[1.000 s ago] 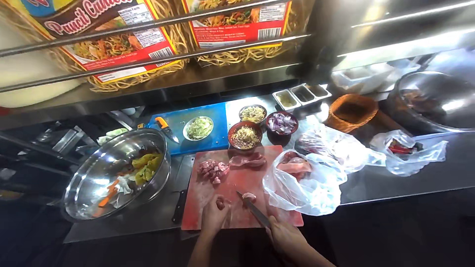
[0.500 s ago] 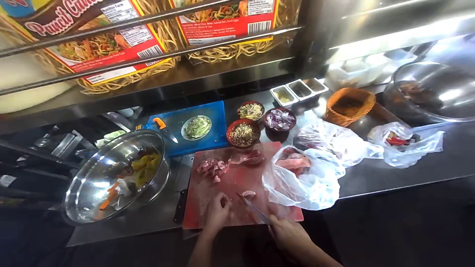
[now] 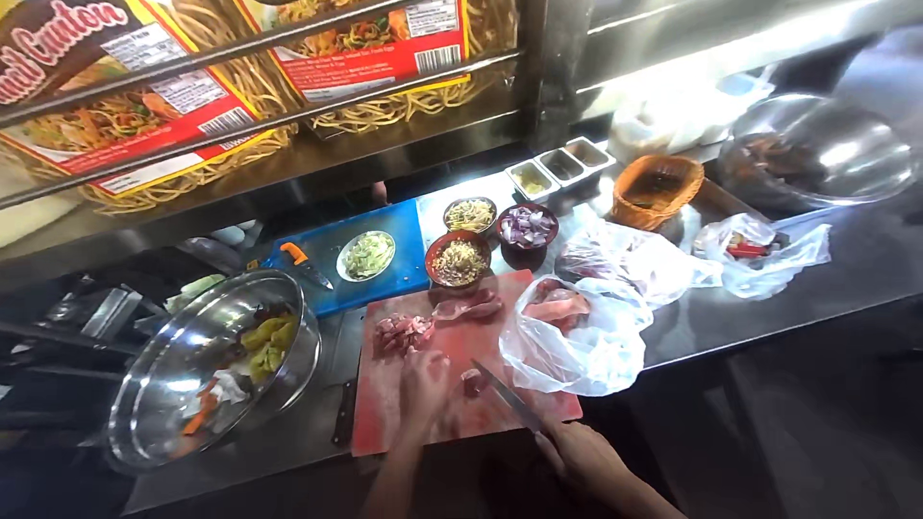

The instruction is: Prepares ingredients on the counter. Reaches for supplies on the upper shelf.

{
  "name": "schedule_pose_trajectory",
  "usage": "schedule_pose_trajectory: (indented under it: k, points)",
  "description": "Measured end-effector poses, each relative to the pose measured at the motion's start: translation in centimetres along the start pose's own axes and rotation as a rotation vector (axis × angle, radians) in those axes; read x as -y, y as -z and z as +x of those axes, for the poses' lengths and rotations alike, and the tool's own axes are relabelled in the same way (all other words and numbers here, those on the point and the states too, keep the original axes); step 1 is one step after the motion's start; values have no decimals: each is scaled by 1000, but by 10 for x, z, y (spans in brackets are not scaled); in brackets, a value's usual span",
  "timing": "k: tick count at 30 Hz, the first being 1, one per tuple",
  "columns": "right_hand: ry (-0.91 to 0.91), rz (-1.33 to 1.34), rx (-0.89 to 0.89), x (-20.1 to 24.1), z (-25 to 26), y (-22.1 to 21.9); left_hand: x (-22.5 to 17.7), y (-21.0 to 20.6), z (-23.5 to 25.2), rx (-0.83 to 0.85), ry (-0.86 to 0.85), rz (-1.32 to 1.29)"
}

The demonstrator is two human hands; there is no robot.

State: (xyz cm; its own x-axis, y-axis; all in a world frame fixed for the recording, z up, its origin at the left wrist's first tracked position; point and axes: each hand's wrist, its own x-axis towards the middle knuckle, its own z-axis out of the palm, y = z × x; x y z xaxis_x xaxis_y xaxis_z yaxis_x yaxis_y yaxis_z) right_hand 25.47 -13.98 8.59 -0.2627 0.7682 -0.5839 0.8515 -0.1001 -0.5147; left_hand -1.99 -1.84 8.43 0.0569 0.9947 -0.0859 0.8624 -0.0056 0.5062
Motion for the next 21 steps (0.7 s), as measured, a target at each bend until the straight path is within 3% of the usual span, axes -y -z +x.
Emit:
schedule_pose_trajectory:
  k: [4,8,12,15,21]
  points:
    - [-27,93,-44,-12,3,-7,-2,-48,-15,-55,-280,44]
    - [-22,144,-24,-17,7,-9,7,-57,-15,-189,-173,-37]
    - [-14,188,-13,-17,11,-10,3,-64,-23,-445,-411,146]
    - [14,208,-9,-15,14,-12,8,-75,-24,-434,-488,246]
    - [47,281,11,-8,20,-9,0,-69,-18,-379,-396,127]
